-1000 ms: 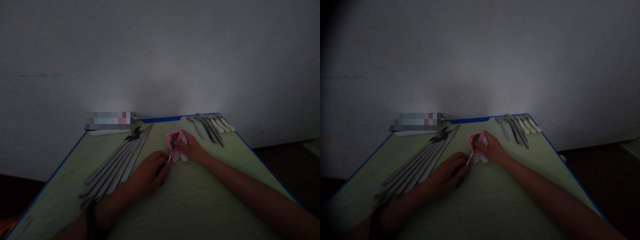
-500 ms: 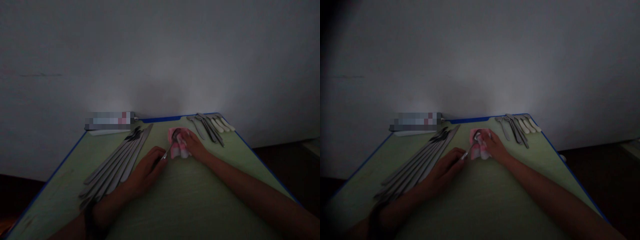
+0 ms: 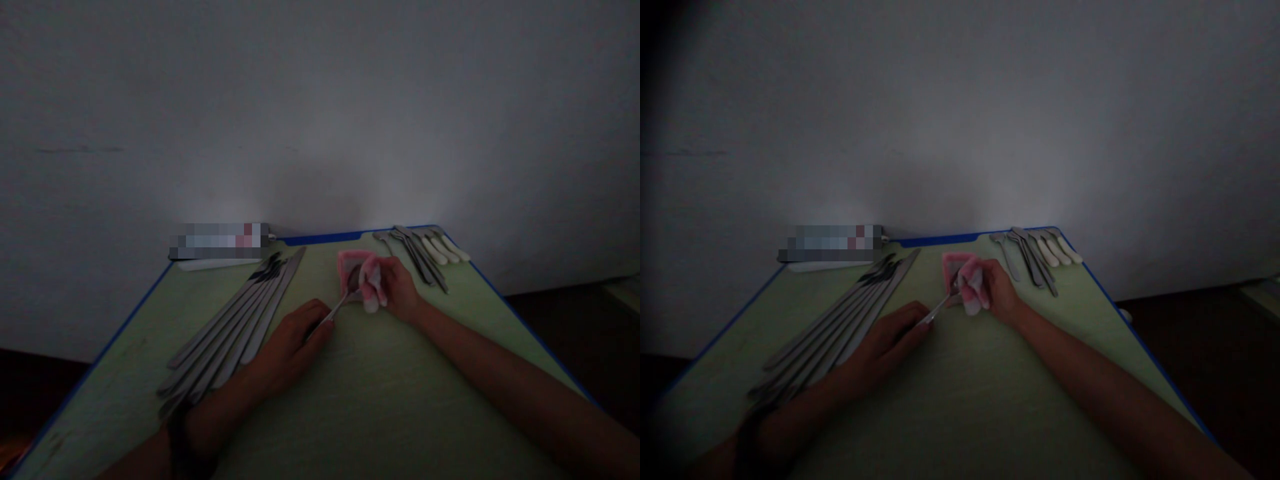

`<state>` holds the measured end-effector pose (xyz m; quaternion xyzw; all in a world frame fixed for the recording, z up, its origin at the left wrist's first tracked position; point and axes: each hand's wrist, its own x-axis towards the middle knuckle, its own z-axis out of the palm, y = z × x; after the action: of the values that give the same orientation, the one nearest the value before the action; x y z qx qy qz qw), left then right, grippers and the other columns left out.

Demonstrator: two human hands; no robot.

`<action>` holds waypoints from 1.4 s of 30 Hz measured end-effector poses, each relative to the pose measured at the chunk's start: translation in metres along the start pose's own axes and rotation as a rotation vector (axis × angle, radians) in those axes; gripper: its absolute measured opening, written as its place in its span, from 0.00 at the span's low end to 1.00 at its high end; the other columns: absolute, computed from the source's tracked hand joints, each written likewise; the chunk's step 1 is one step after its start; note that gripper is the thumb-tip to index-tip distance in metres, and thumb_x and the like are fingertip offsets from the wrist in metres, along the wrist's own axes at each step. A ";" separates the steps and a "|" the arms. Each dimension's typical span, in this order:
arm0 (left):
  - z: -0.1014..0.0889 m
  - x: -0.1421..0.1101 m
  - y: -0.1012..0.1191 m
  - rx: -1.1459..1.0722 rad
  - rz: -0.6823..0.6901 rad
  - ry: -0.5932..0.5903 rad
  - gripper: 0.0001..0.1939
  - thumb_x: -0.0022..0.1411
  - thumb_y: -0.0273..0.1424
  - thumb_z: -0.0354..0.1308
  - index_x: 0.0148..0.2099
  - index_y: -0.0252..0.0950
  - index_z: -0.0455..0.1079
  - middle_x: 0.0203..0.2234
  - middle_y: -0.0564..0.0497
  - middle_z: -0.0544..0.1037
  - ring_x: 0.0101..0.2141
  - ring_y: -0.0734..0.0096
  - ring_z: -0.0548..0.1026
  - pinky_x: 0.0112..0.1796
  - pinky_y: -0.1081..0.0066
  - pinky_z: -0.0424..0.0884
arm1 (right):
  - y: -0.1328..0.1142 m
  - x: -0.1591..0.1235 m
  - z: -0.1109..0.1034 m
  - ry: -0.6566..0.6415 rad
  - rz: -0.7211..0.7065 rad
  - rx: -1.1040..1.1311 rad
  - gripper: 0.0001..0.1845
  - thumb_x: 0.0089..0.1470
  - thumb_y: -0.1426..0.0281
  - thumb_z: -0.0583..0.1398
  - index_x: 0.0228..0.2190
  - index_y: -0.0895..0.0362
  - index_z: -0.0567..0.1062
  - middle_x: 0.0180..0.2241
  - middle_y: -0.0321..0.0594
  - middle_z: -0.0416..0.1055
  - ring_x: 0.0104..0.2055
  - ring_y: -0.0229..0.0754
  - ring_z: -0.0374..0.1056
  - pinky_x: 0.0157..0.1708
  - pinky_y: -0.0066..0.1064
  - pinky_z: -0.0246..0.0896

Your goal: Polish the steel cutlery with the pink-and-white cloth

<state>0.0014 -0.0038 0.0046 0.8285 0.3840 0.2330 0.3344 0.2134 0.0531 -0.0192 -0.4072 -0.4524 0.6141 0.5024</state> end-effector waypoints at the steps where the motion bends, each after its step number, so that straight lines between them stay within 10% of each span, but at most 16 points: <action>1: 0.000 0.000 0.001 -0.001 0.001 0.007 0.12 0.68 0.33 0.42 0.35 0.36 0.63 0.30 0.51 0.68 0.33 0.70 0.68 0.36 0.71 0.65 | 0.000 -0.001 0.001 -0.029 -0.018 -0.019 0.18 0.49 0.55 0.51 0.26 0.56 0.71 0.15 0.32 0.61 0.13 0.32 0.48 0.13 0.26 0.46; 6: 0.000 0.001 0.003 0.001 0.000 0.016 0.12 0.68 0.33 0.43 0.35 0.35 0.64 0.32 0.50 0.68 0.34 0.69 0.68 0.37 0.70 0.66 | -0.005 -0.005 0.006 -0.055 -0.144 -0.308 0.20 0.45 0.66 0.60 0.42 0.56 0.71 0.31 0.35 0.70 0.28 0.36 0.62 0.28 0.27 0.58; 19: 0.001 0.001 0.001 0.038 0.018 -0.005 0.12 0.68 0.33 0.42 0.35 0.36 0.62 0.31 0.51 0.67 0.33 0.70 0.67 0.35 0.71 0.65 | -0.002 -0.004 0.008 0.104 -0.116 -0.441 0.18 0.47 0.55 0.60 0.26 0.59 0.71 0.21 0.34 0.65 0.21 0.33 0.57 0.21 0.25 0.50; 33: 0.004 0.002 -0.002 0.138 -0.004 -0.061 0.12 0.68 0.34 0.42 0.32 0.37 0.60 0.28 0.52 0.66 0.30 0.71 0.66 0.32 0.71 0.64 | 0.008 0.003 0.002 -0.008 -0.250 -0.255 0.17 0.55 0.57 0.51 0.30 0.55 0.72 0.31 0.38 0.70 0.38 0.42 0.65 0.40 0.32 0.59; 42: 0.006 0.003 -0.002 0.245 0.063 -0.098 0.11 0.65 0.33 0.47 0.30 0.36 0.61 0.28 0.52 0.67 0.31 0.70 0.65 0.35 0.69 0.64 | -0.003 -0.007 0.009 -0.081 -0.236 -0.526 0.13 0.55 0.61 0.54 0.34 0.58 0.71 0.28 0.35 0.65 0.29 0.36 0.59 0.29 0.28 0.55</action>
<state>0.0055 -0.0029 -0.0004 0.8853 0.3663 0.1541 0.2415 0.2069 0.0453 -0.0139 -0.4431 -0.6600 0.4286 0.4293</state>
